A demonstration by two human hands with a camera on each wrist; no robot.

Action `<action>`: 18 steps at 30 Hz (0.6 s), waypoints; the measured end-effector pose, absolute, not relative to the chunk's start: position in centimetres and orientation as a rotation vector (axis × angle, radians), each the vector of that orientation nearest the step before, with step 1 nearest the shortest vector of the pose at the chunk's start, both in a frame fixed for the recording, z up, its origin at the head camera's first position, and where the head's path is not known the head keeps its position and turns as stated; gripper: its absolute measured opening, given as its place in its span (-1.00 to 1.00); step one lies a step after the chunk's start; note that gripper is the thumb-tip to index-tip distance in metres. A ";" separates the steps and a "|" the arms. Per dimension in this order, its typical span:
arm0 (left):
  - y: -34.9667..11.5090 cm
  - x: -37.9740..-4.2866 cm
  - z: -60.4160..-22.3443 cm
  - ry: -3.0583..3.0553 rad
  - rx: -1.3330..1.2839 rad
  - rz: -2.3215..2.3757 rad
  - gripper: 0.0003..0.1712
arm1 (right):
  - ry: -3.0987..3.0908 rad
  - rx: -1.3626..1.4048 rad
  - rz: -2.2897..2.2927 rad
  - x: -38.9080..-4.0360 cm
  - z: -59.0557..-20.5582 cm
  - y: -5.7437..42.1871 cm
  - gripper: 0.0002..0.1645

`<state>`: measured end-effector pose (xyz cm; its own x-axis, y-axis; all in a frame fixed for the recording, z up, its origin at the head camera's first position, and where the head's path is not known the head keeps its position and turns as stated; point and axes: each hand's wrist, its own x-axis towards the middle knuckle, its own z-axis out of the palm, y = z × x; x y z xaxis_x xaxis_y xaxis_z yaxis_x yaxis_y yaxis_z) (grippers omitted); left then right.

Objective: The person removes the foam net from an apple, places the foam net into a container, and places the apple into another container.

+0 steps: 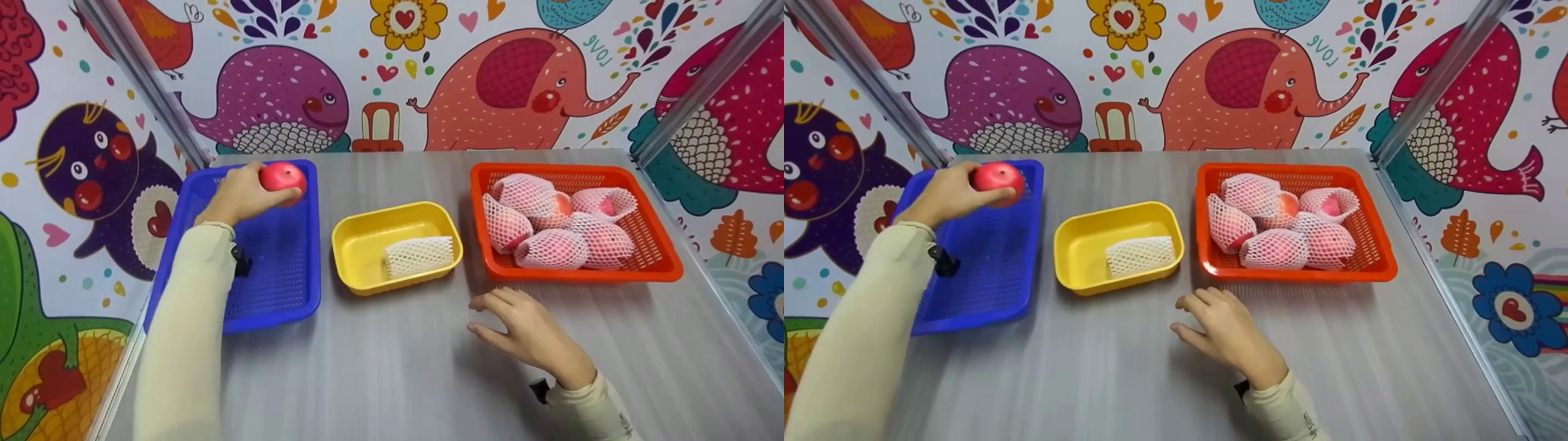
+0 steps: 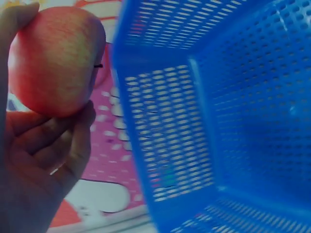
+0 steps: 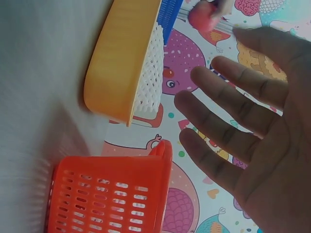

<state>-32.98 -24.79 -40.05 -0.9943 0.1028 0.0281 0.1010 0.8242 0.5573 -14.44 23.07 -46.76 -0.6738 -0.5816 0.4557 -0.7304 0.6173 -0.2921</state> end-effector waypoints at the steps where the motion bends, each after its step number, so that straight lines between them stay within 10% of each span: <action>1: -24.8 -33.5 -40.7 2.988 0.155 0.921 0.07 | -2.530 1.066 0.670 -14.3 -46.8 23.1 -0.67; 18: -25.2 -37.5 -47.4 2.879 0.000 0.817 -0.11 | -2.557 1.073 0.752 -13.9 -47.5 23.8 -0.68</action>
